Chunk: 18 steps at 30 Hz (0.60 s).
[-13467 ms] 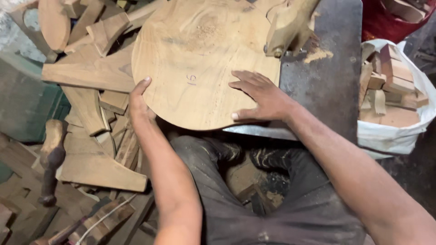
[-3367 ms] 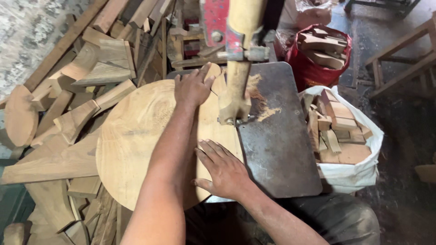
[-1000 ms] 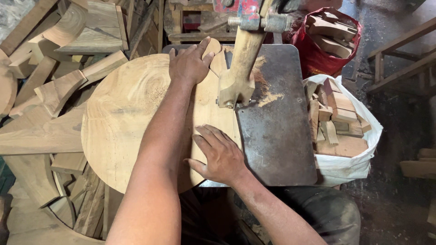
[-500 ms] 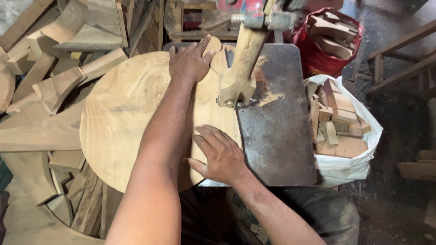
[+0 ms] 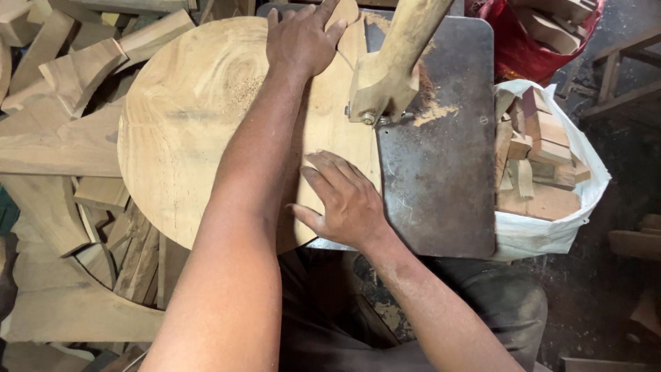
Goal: The person cuts a curved shape from a circular piece of wood by feeding it through a vertical bandsaw machine, using both hands to guide and rotate the wood along the drawn lines.
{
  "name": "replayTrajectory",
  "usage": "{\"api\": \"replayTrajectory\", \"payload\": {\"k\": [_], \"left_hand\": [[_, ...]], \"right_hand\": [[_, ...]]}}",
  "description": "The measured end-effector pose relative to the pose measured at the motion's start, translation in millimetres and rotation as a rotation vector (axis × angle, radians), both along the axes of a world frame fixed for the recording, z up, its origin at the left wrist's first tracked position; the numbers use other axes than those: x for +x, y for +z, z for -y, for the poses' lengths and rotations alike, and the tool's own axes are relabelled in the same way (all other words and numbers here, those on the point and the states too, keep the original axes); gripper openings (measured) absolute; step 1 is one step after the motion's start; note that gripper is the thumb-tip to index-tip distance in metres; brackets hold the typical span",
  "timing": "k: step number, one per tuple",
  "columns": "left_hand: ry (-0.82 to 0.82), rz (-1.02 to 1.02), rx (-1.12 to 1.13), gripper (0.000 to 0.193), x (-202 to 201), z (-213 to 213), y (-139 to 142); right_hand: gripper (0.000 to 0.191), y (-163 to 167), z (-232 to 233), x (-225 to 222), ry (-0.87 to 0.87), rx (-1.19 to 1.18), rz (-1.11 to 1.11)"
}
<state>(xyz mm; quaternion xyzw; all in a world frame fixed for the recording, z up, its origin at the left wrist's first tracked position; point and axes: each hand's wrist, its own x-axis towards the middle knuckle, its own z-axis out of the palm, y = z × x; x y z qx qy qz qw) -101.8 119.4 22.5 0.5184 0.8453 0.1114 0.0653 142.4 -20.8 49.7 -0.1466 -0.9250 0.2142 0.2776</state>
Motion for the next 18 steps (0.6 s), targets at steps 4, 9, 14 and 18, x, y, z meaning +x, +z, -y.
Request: {"api": "replayTrajectory", "payload": {"k": [4,9,14,18], "left_hand": [[0.008,0.000,-0.012,0.059,0.0,-0.5,1.2],[-0.009,0.009,0.047,0.058,1.9,2.2,3.2],[0.004,0.024,0.039,0.056,4.5,5.8,5.7],[0.013,0.045,0.020,0.055,2.0,4.0,3.8]], "right_hand": [[0.058,-1.9,-1.3,-0.7,0.003,0.026,0.011],[0.057,-4.4,-1.6,1.3,0.016,0.048,0.018],[0.060,-3.2,-1.2,0.7,0.018,0.028,0.026],[0.059,-2.0,-3.2,0.1,0.023,0.032,0.021]]}}
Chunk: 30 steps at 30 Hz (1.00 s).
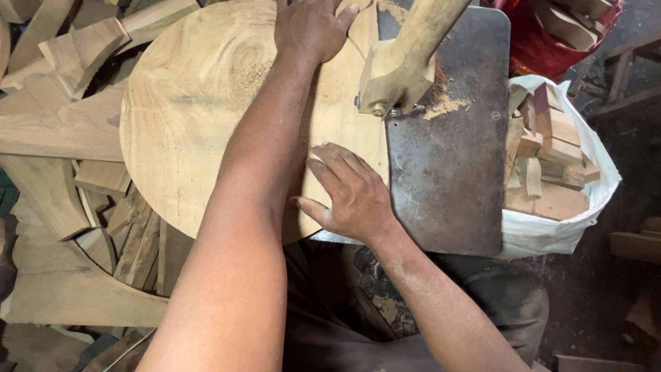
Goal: The person cuts a curved shape from a circular piece of wood by feeding it through a vertical bandsaw machine, using both hands to guide and rotate the wood along the drawn lines.
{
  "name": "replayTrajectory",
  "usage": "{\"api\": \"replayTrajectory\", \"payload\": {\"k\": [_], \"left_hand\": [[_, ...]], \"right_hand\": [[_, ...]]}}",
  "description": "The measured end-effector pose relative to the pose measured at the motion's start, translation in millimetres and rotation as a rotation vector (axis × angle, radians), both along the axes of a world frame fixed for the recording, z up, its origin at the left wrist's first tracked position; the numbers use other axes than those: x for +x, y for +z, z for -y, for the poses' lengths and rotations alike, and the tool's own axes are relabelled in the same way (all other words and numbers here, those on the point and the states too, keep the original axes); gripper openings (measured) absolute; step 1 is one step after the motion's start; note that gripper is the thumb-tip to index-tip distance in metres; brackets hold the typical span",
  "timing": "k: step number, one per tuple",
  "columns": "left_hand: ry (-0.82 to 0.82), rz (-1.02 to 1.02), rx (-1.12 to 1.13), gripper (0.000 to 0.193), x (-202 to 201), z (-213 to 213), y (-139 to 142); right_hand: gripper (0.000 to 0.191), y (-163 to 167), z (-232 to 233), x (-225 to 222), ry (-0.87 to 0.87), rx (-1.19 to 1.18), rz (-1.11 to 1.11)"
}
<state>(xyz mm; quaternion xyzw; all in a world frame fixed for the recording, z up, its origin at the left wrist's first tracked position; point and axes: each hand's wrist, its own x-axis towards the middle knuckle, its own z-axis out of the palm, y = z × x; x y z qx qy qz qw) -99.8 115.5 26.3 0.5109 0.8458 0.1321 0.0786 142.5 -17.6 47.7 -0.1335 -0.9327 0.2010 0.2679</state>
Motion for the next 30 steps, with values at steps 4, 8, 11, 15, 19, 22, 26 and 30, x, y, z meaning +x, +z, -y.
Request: {"api": "replayTrajectory", "payload": {"k": [4,8,11,15,19,22,26,30], "left_hand": [[-0.021,-0.108,0.090,0.055,-3.3,-3.4,-5.5],[-0.027,-0.027,0.051,0.059,-3.7,-2.1,-6.5],[-0.021,-0.003,0.023,0.060,-3.1,-1.0,-0.7],[0.009,0.032,-0.030,0.060,-0.4,0.8,6.7],[0.013,0.024,-0.043,0.059,0.8,1.5,7.4],[0.017,0.005,-0.076,0.060,0.8,0.4,5.4],[0.018,0.001,-0.077,0.060,0.5,-0.5,4.6],[0.019,0.017,-0.064,0.059,-0.1,0.7,7.7]], "right_hand": [[0.059,-0.5,-0.1,0.9,-0.003,0.011,-0.012],[0.058,-1.1,1.1,1.9,0.005,0.000,-0.022],[0.056,-1.5,0.5,1.2,-0.013,0.031,-0.044],[0.056,-2.8,0.1,1.5,-0.013,0.015,-0.029],[0.056,-4.4,0.6,2.5,-0.007,-0.006,-0.032],[0.057,-4.7,1.5,2.7,-0.020,0.007,-0.020],[0.058,-4.1,2.1,2.1,-0.013,0.005,-0.029],[0.056,-3.3,0.2,2.6,-0.004,0.007,-0.052]]}}
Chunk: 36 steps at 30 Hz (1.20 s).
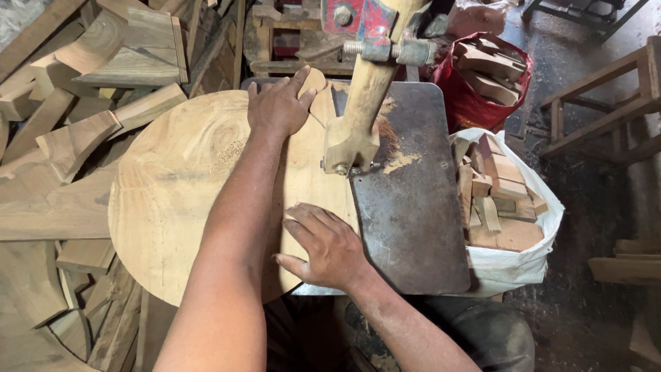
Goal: The person cuts a curved shape from a circular piece of wood by feeding it through a vertical bandsaw machine, using both hands to guide and rotate the wood along the drawn lines.
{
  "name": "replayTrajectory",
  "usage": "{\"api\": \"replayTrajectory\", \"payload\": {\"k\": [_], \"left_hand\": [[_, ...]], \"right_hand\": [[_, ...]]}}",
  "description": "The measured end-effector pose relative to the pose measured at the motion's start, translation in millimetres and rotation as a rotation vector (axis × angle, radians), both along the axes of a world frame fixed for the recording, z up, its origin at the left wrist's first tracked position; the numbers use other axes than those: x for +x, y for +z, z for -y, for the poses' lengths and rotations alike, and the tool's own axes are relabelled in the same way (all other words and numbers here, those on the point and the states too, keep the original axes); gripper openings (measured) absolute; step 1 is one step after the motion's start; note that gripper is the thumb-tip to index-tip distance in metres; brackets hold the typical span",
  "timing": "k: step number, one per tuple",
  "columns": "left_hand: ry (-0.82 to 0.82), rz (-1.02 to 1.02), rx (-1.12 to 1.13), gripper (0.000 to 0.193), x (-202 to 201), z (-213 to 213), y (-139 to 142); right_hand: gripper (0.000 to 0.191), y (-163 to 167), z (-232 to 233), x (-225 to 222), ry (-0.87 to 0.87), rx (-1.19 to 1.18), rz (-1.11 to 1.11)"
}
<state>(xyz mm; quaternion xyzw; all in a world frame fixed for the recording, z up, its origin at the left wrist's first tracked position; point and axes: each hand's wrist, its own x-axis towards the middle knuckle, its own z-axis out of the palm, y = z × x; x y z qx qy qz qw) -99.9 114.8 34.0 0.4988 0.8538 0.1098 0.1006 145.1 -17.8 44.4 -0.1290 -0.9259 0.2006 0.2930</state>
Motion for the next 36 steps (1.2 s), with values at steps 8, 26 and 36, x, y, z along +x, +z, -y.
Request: {"api": "replayTrajectory", "payload": {"k": [8,26,36], "left_hand": [[-0.006,-0.010,-0.006,0.060,1.1,0.3,3.1],[0.007,-0.010,-0.019,0.060,-1.6,-1.7,-3.3],[0.009,-0.024,0.044,0.059,-4.7,-1.8,-4.3]], "right_hand": [[0.056,-0.4,-1.7,0.5,0.015,0.000,0.011],[0.058,-3.7,-1.1,-0.9,-0.029,-0.004,0.064],[0.056,-1.3,-5.4,-1.1,-0.018,0.019,0.005]]}}
